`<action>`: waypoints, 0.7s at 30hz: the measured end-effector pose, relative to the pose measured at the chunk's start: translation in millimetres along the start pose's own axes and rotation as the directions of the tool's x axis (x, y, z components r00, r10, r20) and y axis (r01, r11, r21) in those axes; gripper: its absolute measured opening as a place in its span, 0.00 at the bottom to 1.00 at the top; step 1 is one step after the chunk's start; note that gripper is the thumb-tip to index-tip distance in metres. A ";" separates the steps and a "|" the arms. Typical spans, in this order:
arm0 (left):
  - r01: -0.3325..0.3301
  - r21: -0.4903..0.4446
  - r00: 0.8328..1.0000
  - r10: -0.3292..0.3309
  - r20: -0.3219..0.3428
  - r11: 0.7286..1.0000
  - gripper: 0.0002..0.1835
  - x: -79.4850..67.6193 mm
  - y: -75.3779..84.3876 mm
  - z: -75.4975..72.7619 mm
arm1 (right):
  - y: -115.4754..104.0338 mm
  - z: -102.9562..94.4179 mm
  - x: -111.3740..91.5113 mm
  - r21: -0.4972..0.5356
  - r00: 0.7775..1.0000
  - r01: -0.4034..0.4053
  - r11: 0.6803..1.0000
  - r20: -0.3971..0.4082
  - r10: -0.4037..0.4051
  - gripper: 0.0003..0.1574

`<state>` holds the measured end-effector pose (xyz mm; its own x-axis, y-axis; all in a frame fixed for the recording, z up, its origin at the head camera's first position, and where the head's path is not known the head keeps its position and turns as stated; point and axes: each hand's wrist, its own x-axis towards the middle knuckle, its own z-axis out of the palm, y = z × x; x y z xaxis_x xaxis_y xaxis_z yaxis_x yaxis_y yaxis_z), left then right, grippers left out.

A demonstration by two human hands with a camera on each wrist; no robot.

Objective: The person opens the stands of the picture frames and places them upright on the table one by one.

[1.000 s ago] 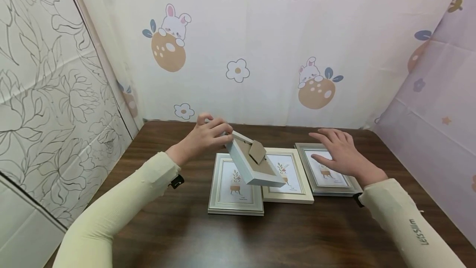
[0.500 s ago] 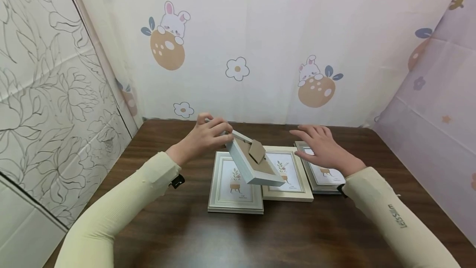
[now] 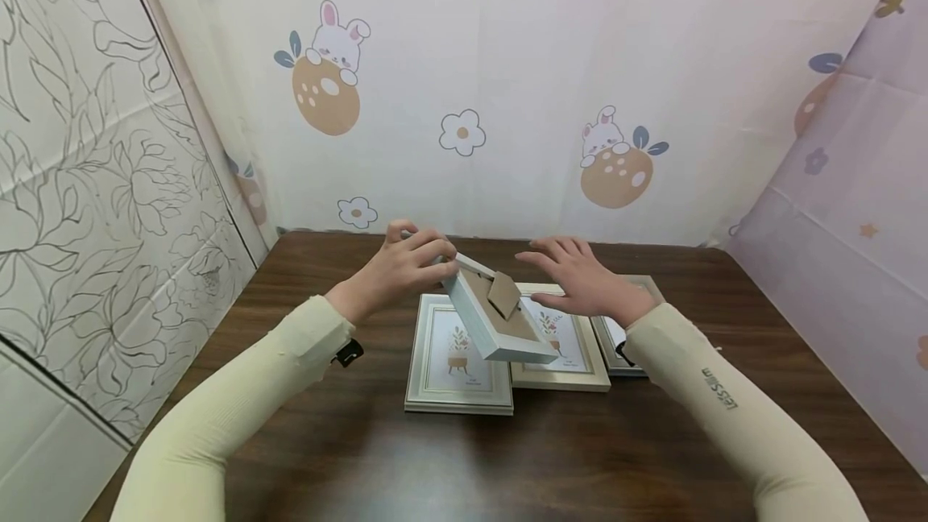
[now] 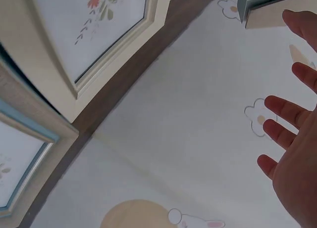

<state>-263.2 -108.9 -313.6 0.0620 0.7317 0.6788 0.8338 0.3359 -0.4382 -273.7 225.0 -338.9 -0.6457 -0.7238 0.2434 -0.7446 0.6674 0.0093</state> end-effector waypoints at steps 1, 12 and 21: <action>0.000 0.003 1.000 0.000 -0.002 1.000 0.28 0.5 0.1 0.1 | -1.1 0.1 2.1 -0.001 1.000 0.000 1.000 0.005 0.000 0.40; -0.009 0.005 0.999 0.009 -0.032 1.000 0.28 3.3 0.9 3.4 | -8.4 4.8 17.1 0.009 0.997 0.067 0.998 0.029 -0.067 0.34; -0.002 -0.005 1.000 0.002 -0.013 1.000 0.29 1.6 1.6 4.1 | -8.9 7.9 20.4 -0.024 0.997 0.050 0.998 0.051 -0.049 0.33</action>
<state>-264.1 -104.7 -315.6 0.0709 0.7247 0.6854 0.8365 0.3311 -0.4366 -281.6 202.9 -341.7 -0.6163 -0.7636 0.1928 -0.7719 0.6342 0.0443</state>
